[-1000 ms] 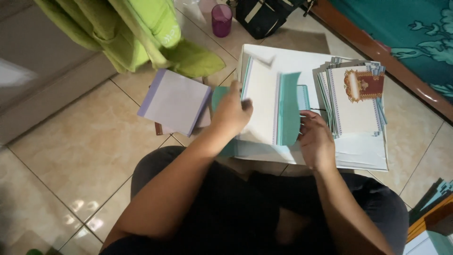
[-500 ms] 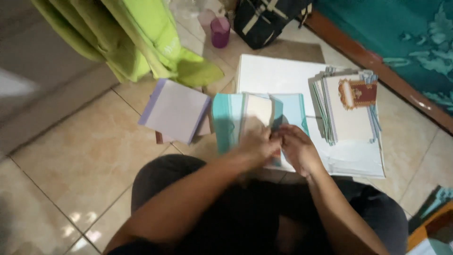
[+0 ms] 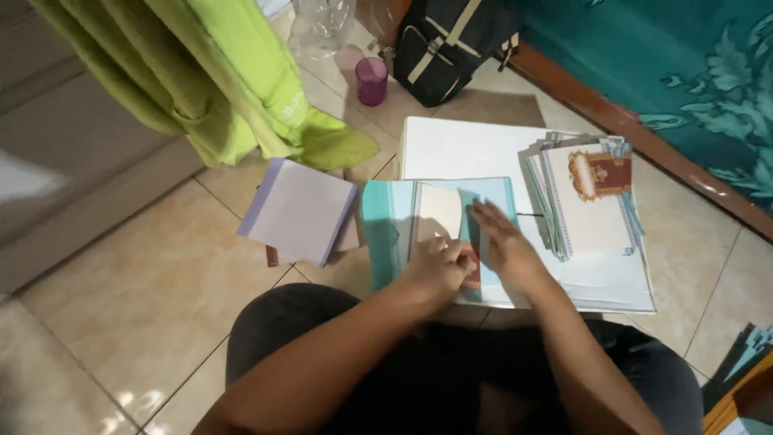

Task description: Folding paper sheets and inserting them into a document folder while sitting on the floor.

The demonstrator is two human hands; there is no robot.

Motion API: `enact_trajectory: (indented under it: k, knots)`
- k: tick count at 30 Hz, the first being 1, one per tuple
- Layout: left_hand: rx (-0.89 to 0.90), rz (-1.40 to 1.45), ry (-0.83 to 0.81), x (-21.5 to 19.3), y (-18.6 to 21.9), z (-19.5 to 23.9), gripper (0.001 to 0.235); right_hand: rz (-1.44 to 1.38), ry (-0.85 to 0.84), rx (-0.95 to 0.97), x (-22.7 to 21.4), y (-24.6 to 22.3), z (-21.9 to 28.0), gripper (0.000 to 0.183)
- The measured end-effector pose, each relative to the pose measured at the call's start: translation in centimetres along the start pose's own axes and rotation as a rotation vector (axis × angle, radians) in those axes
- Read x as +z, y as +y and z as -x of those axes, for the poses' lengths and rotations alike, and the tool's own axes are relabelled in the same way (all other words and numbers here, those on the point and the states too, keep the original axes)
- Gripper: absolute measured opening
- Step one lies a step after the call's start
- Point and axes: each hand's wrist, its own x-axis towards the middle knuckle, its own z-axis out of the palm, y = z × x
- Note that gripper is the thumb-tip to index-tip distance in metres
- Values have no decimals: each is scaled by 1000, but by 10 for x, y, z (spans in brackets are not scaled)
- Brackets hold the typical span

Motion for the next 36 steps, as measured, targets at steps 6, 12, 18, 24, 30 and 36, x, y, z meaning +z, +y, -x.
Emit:
enact_trajectory:
  k: [6,12,18,24,30,36]
  knots:
    - [82,135,97,-20,0,9,21,48,-79,-95,14,27,3,73]
    - [154,30,82,0,-9,-3,29,92,5,-161,21,47,0,51]
    - [188,96,35,28,-25,-14,27,22,13,-149,22,49,9,55]
    - [171,45,-195,-12,-17,-3,40,-3,39,-123,23,51,9,51]
    - [148,65,-181,-75,3,5,42,-76,52,-136,16,49,9,53]
    - [103,311,-73,-105,-28,0,12,-95,31,-200,9,30,11,52]
